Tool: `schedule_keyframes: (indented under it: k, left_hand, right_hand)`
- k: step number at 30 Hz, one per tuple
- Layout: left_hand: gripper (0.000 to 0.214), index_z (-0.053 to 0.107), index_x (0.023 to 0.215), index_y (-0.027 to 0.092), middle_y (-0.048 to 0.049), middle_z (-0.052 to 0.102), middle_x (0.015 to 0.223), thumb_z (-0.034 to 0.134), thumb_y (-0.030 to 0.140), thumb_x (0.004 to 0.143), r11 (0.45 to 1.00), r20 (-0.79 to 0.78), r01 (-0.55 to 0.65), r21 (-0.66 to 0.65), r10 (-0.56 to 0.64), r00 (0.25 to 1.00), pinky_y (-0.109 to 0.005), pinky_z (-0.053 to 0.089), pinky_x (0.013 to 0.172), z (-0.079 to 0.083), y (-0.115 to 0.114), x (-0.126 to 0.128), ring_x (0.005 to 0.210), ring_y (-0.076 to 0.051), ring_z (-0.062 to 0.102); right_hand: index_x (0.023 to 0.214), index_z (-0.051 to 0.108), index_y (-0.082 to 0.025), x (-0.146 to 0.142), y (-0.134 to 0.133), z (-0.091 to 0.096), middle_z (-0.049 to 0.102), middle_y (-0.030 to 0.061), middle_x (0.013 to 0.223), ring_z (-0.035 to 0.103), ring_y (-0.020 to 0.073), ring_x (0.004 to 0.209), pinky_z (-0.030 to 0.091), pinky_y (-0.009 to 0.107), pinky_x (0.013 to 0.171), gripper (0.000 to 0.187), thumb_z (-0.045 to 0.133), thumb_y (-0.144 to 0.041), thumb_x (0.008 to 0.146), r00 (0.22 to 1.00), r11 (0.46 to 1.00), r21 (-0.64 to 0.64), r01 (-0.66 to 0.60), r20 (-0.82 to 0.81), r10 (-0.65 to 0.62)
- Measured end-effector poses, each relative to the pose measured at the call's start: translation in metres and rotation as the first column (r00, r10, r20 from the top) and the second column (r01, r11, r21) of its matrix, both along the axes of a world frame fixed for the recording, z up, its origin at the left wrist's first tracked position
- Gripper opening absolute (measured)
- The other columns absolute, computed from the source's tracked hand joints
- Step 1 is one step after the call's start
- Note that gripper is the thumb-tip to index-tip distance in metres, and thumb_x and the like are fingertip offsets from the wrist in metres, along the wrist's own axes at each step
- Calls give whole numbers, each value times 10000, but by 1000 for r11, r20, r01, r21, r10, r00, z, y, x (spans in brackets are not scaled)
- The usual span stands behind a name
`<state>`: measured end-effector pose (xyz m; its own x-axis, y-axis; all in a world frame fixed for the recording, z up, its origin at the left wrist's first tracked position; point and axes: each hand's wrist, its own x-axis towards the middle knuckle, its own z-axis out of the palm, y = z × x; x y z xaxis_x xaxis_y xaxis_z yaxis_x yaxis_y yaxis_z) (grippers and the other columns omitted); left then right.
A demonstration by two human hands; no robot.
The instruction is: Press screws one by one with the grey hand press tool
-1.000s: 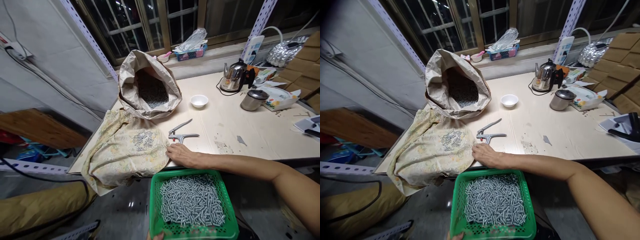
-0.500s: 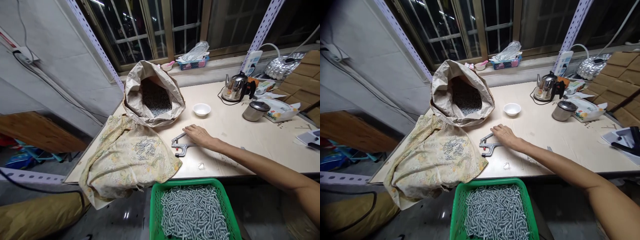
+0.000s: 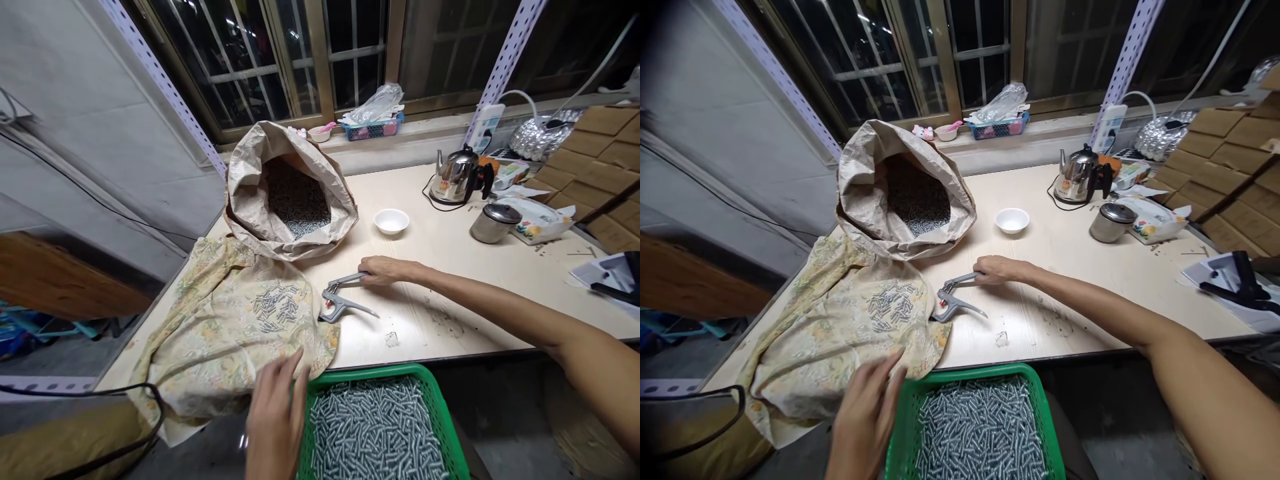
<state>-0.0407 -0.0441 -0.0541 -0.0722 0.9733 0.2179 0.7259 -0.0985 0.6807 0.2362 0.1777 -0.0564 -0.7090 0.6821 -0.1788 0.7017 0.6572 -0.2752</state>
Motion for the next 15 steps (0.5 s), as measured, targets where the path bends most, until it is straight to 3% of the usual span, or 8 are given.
schedule_keyframes:
  k: [2,4,6,8,12,15]
  left_hand:
    - [335,624,1131,192,-112,621,1067,442,375,917,994,-159,78,78,-64,985,-436,479,912,-4,44,26,1041,-265,564]
    - [331,594,1162,167,-131,594,1164,454,343,920,986,-239,150,66,-131,962,-430,485,916,-10,78,48,1094,-270,551]
    - [347,539,1227,170,-132,571,1222,489,297,909,974,-260,220,48,-201,945,-427,482,931,-15,99,62,1133,-266,539]
    - [360,497,1262,193,-111,594,1164,495,243,906,958,-242,284,48,-264,934,-408,490,913,-14,109,69,1088,-240,565]
    - [324,519,1205,202,-88,589,1114,549,242,884,938,-194,340,69,-322,927,-344,506,834,3,121,70,967,-200,604]
    - [315,573,1145,189,-97,604,1134,612,242,837,929,-241,369,2,-358,902,-358,483,849,13,131,67,1016,-233,588]
  right_hand:
    - [857,577,-143,10,-6,6,585,51,851,522,149,712,400,258,626,216,469,-314,934,994,993,-118,-10,-110,-3]
    - [903,578,-143,23,-18,13,595,48,889,541,154,765,434,272,670,306,456,-420,949,949,943,-332,-29,-305,-78]
    - [1006,586,-141,36,-32,17,609,72,1011,566,178,902,464,314,785,369,488,-489,931,851,818,-569,-83,-467,-239]
    - [1130,566,-147,47,-46,18,570,101,1190,547,201,1069,437,362,937,417,549,-496,902,757,677,-722,-141,-520,-397]
    - [1270,488,-148,56,-67,9,442,154,1379,518,242,1173,365,440,1060,562,643,-486,848,602,456,-833,-314,-546,-583]
    - [1319,444,-138,59,-72,1,423,185,1392,517,261,1181,353,482,1065,610,648,-470,851,541,382,-816,-434,-575,-614]
